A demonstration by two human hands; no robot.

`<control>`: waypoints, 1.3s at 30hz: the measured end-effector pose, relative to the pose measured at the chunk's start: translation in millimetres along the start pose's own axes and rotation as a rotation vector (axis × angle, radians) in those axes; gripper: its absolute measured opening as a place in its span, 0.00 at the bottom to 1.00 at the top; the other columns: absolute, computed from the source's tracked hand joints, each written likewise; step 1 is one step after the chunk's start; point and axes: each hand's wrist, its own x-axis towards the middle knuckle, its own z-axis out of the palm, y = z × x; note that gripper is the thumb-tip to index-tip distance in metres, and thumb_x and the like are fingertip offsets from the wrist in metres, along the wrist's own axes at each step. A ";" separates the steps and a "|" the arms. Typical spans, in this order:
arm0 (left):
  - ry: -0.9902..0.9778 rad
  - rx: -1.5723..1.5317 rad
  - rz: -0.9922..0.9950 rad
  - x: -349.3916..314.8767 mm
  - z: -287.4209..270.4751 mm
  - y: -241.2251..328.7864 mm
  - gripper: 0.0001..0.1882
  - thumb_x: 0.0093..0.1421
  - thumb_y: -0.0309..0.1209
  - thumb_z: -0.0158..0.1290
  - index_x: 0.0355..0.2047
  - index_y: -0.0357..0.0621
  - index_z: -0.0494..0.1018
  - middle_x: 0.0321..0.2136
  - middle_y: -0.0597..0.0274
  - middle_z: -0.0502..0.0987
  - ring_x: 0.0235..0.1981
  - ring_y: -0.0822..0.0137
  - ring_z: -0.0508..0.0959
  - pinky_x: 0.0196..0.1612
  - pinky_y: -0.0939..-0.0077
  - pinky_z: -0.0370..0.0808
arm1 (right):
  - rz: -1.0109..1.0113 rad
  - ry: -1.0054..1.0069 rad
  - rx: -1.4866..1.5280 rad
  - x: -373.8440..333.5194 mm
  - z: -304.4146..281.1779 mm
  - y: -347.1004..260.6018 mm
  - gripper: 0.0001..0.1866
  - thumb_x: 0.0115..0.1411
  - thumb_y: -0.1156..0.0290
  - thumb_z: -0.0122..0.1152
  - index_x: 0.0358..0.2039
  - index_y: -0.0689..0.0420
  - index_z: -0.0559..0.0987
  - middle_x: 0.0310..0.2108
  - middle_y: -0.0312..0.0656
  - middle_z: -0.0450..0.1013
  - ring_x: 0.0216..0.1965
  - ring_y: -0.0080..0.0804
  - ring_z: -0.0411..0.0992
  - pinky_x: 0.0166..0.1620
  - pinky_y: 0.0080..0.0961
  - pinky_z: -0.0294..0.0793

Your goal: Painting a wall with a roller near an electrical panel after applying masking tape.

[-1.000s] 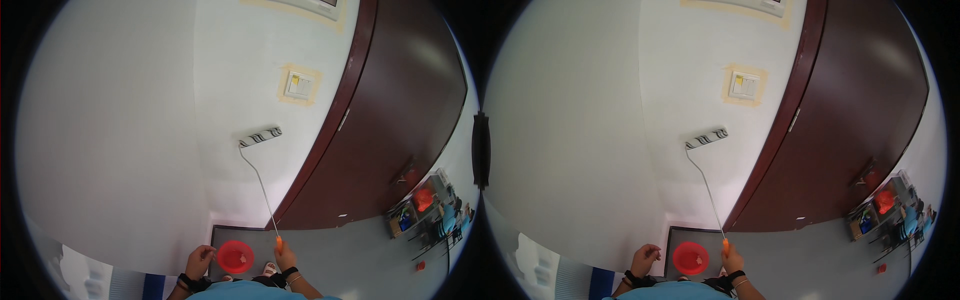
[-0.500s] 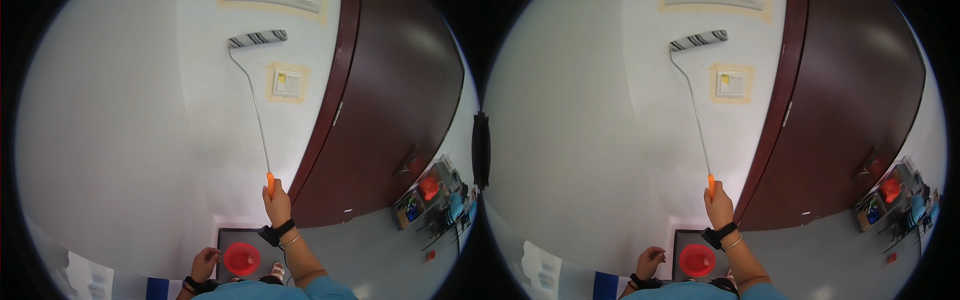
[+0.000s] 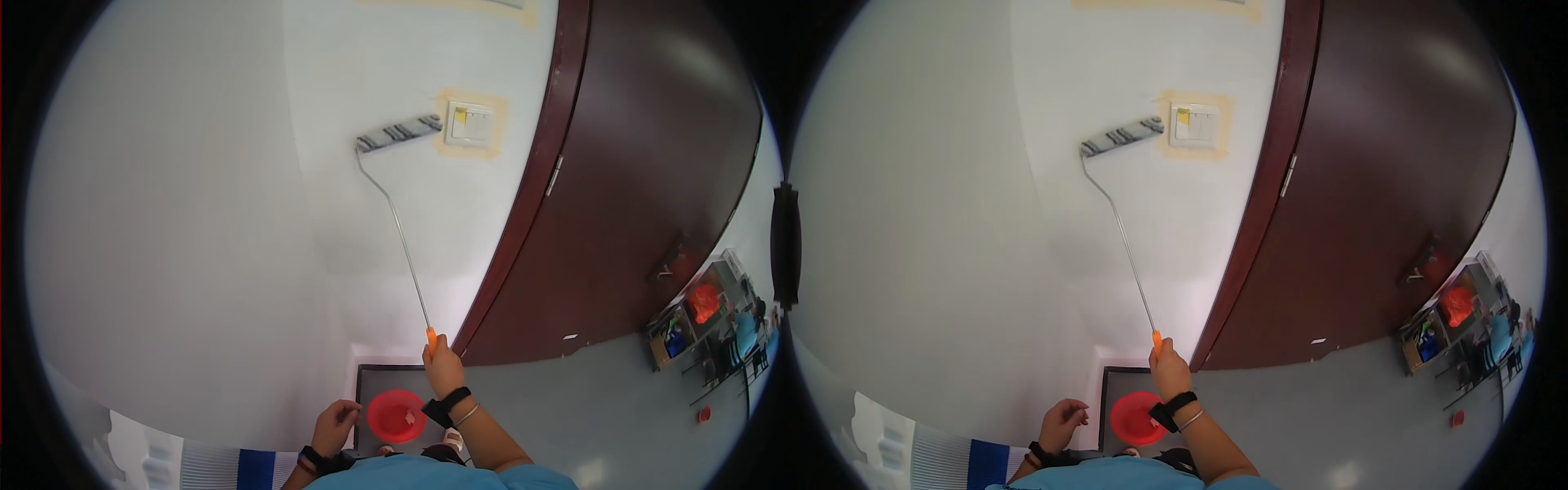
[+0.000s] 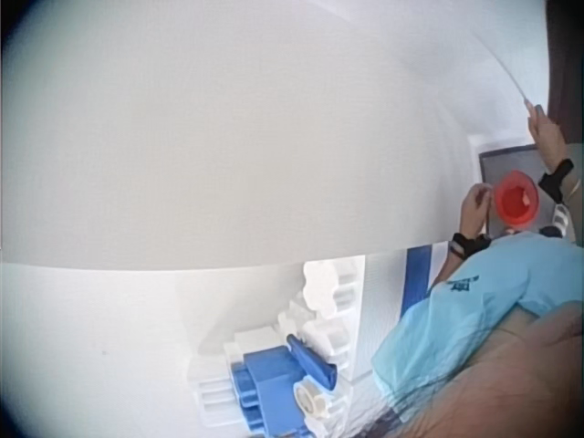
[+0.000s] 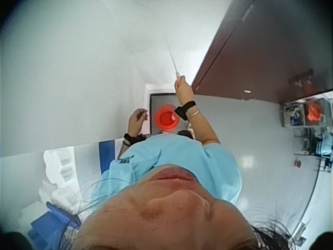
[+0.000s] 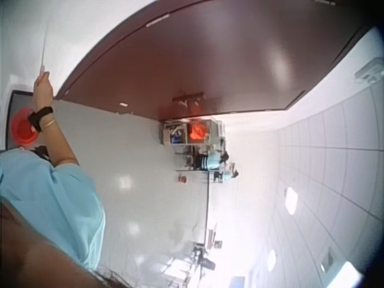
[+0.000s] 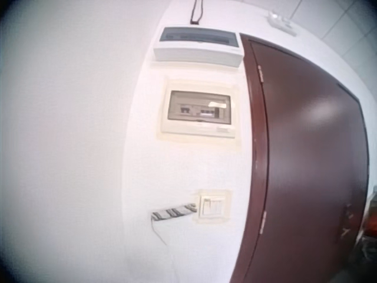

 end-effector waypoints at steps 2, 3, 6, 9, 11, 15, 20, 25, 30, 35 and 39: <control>-0.030 0.001 0.027 3.0 1.8 -4.8 0.08 0.63 0.25 0.48 0.40 0.36 0.72 0.26 0.63 0.76 0.30 0.73 0.76 0.36 0.80 0.73 | 0.010 0.001 -0.012 -12.0 7.4 16.3 0.13 0.62 0.62 0.52 0.38 0.58 0.65 0.22 0.53 0.74 0.24 0.55 0.74 0.27 0.49 0.73; -0.029 0.001 0.026 2.1 2.1 -4.1 0.08 0.63 0.25 0.48 0.40 0.36 0.72 0.26 0.63 0.76 0.30 0.73 0.76 0.36 0.80 0.73 | 0.013 -0.004 -0.020 -15.9 8.2 19.0 0.13 0.62 0.62 0.52 0.38 0.57 0.65 0.22 0.53 0.74 0.24 0.55 0.74 0.27 0.49 0.72; -0.040 -0.014 0.016 0.7 1.4 -0.1 0.08 0.63 0.25 0.48 0.40 0.36 0.72 0.27 0.63 0.76 0.30 0.73 0.77 0.36 0.80 0.73 | 0.065 -0.042 -0.023 -31.3 9.9 28.0 0.13 0.62 0.62 0.52 0.38 0.57 0.65 0.23 0.54 0.74 0.26 0.55 0.74 0.28 0.50 0.72; -0.053 0.023 0.053 -1.2 -0.9 1.1 0.08 0.63 0.25 0.48 0.40 0.37 0.72 0.28 0.62 0.77 0.30 0.73 0.77 0.37 0.79 0.74 | 0.139 -0.101 -0.010 -48.1 14.8 47.3 0.14 0.61 0.61 0.52 0.40 0.56 0.66 0.26 0.54 0.75 0.28 0.56 0.74 0.31 0.51 0.72; -0.047 -0.018 0.056 -4.2 -1.2 6.1 0.08 0.63 0.26 0.48 0.40 0.37 0.72 0.28 0.61 0.77 0.30 0.72 0.77 0.37 0.79 0.74 | 0.075 0.011 -0.005 -66.1 28.5 74.7 0.15 0.60 0.59 0.54 0.40 0.57 0.69 0.24 0.55 0.74 0.28 0.58 0.73 0.30 0.48 0.72; 0.027 -0.011 0.073 -10.6 -14.4 -2.2 0.08 0.63 0.26 0.49 0.40 0.37 0.72 0.28 0.61 0.77 0.30 0.72 0.77 0.37 0.79 0.73 | 0.052 0.012 -0.070 -102.3 26.3 101.4 0.16 0.59 0.58 0.57 0.40 0.56 0.70 0.24 0.54 0.74 0.28 0.56 0.74 0.30 0.48 0.71; 0.068 0.000 0.047 -20.1 -23.1 2.2 0.08 0.62 0.26 0.49 0.40 0.37 0.73 0.29 0.62 0.77 0.31 0.72 0.77 0.37 0.80 0.73 | -0.002 0.051 -0.102 -79.9 -6.4 75.8 0.13 0.59 0.61 0.58 0.38 0.56 0.71 0.25 0.54 0.74 0.27 0.55 0.74 0.28 0.46 0.72; 0.111 -0.019 0.108 -25.5 -20.7 25.4 0.07 0.62 0.26 0.50 0.40 0.38 0.73 0.29 0.61 0.77 0.31 0.72 0.78 0.37 0.80 0.73 | -0.264 0.230 -0.193 0.7 -55.1 11.7 0.12 0.57 0.64 0.59 0.38 0.54 0.72 0.22 0.45 0.74 0.22 0.46 0.74 0.24 0.40 0.72; 0.181 -0.013 0.100 -27.6 -23.4 20.7 0.07 0.62 0.25 0.50 0.40 0.38 0.73 0.29 0.62 0.77 0.31 0.72 0.78 0.37 0.80 0.73 | -0.395 0.260 -0.288 49.5 -88.9 -37.4 0.09 0.57 0.67 0.59 0.34 0.55 0.70 0.19 0.42 0.71 0.21 0.42 0.73 0.23 0.35 0.72; 0.231 -0.058 0.061 -27.2 -19.7 12.7 0.07 0.62 0.25 0.50 0.40 0.38 0.73 0.28 0.62 0.77 0.31 0.72 0.78 0.37 0.80 0.73 | -0.364 0.257 -0.441 68.5 -92.7 -32.6 0.10 0.56 0.68 0.61 0.33 0.55 0.69 0.20 0.42 0.71 0.22 0.41 0.73 0.24 0.35 0.73; 0.237 -0.080 0.095 -17.1 -15.9 8.5 0.08 0.62 0.25 0.49 0.40 0.38 0.73 0.28 0.62 0.77 0.31 0.73 0.77 0.38 0.80 0.74 | -0.293 0.211 -0.435 65.3 -81.7 -1.6 0.09 0.57 0.68 0.59 0.33 0.56 0.68 0.21 0.43 0.72 0.23 0.44 0.74 0.26 0.36 0.73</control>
